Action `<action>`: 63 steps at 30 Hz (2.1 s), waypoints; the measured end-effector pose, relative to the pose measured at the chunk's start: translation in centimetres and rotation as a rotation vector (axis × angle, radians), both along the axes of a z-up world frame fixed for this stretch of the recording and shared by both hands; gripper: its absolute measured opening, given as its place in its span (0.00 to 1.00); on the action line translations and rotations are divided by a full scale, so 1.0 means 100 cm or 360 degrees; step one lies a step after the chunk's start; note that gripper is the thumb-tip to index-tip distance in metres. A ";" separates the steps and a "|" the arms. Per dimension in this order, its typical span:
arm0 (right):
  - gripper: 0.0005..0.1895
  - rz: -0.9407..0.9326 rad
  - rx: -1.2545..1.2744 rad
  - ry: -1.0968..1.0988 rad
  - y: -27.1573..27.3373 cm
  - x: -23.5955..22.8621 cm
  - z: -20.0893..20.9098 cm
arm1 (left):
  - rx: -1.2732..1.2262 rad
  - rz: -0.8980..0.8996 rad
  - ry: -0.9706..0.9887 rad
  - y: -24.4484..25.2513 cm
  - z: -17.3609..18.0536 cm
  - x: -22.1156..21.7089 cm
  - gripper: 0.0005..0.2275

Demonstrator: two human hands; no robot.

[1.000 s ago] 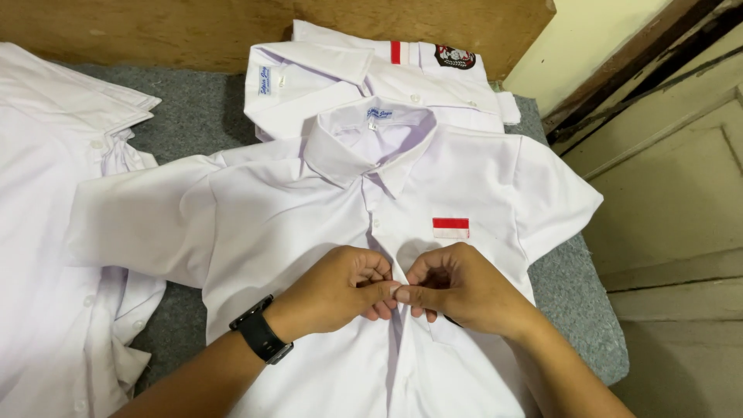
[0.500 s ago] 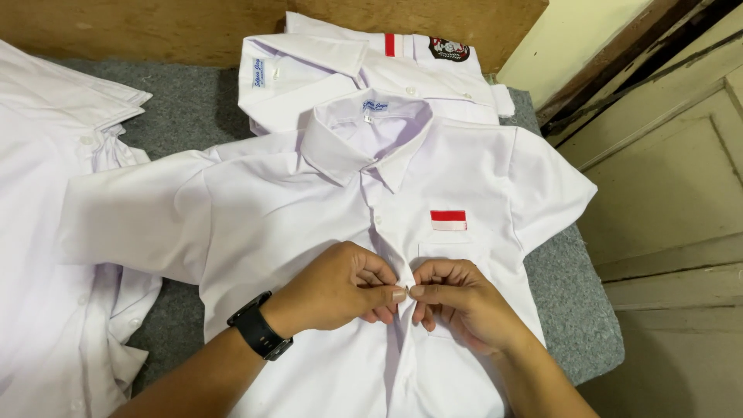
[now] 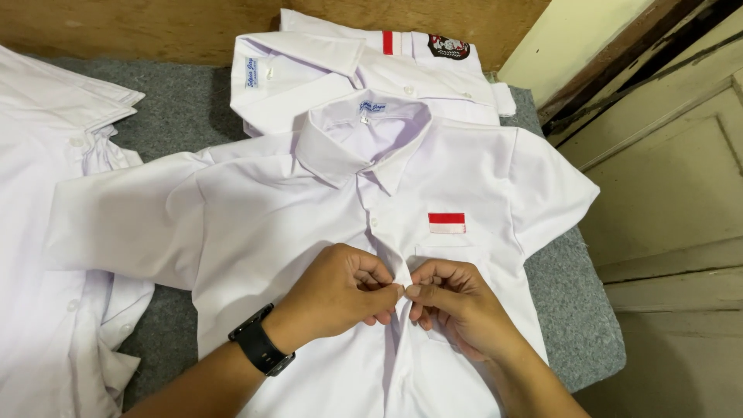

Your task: The person buttons a white short-sleeved shirt from top to bottom, then uses scissors to trim loose threads from the shirt's hem and pocket area. The person also smooths the fabric and adjusts the collar and pocket emblem during the process.

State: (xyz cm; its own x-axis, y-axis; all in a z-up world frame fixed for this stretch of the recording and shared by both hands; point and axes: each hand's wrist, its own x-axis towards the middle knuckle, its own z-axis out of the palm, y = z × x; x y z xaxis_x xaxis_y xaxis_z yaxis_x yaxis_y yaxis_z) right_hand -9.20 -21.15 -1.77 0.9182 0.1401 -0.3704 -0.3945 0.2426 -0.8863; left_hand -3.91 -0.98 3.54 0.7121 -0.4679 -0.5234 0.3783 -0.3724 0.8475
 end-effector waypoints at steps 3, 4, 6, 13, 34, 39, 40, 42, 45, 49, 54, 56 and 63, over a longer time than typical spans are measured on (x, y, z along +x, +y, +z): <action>0.03 -0.0027 -0.0012 0.0019 0.000 0.000 -0.001 | -0.0035 -0.0020 -0.0018 0.001 -0.002 0.000 0.09; 0.03 -0.0027 -0.0013 0.0018 0.000 0.000 -0.001 | -0.0036 -0.0019 -0.0019 0.002 -0.003 0.001 0.09; 0.02 0.0015 -0.0051 0.0015 -0.001 0.000 -0.001 | -0.0081 -0.0053 -0.0006 0.003 -0.005 0.001 0.09; 0.07 0.0078 -0.0132 -0.0160 -0.006 -0.001 -0.010 | 0.0076 -0.0129 -0.0027 0.003 0.007 -0.001 0.10; 0.15 -0.0044 -0.0788 -0.0420 0.021 -0.014 0.001 | 0.0626 -0.0252 -0.1321 0.007 -0.054 -0.020 0.02; 0.12 -0.0047 -0.1036 -0.0532 0.023 -0.014 -0.004 | 0.0534 -0.0145 -0.0817 0.004 -0.019 -0.015 0.02; 0.12 -0.0048 -0.1035 -0.0529 0.023 -0.014 -0.005 | 0.0534 -0.0146 -0.0815 0.004 -0.014 -0.014 0.02; 0.10 -0.0025 -0.1060 -0.0516 0.022 -0.014 -0.006 | 0.0489 -0.0045 -0.0442 0.002 -0.004 -0.010 0.03; 0.10 0.0036 -0.1084 -0.0640 0.021 -0.012 -0.003 | 0.0412 -0.0015 -0.0336 0.003 -0.005 -0.006 0.03; 0.14 0.0156 -0.0971 -0.0517 0.015 -0.010 0.001 | 0.0350 0.0008 -0.0302 0.005 -0.001 -0.005 0.03; 0.08 0.0162 -0.0730 -0.0267 0.013 -0.008 0.004 | 0.0353 -0.0041 -0.0293 0.004 -0.001 -0.004 0.02; 0.08 0.0147 -0.0716 -0.0247 0.014 -0.008 0.006 | 0.0351 -0.0047 -0.0269 0.004 0.000 -0.003 0.03; 0.08 0.0090 -0.0705 -0.0186 0.017 -0.007 0.011 | 0.0262 -0.0060 -0.0226 0.006 0.000 -0.003 0.04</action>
State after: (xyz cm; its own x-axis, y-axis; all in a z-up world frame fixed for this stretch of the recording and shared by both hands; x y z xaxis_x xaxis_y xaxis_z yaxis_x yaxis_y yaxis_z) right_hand -9.94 -19.43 -0.66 0.9529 0.0425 -0.3003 -0.2875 -0.1885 -0.9390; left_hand -4.20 -0.34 3.52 0.7677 -0.4122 -0.4906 0.2427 -0.5215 0.8180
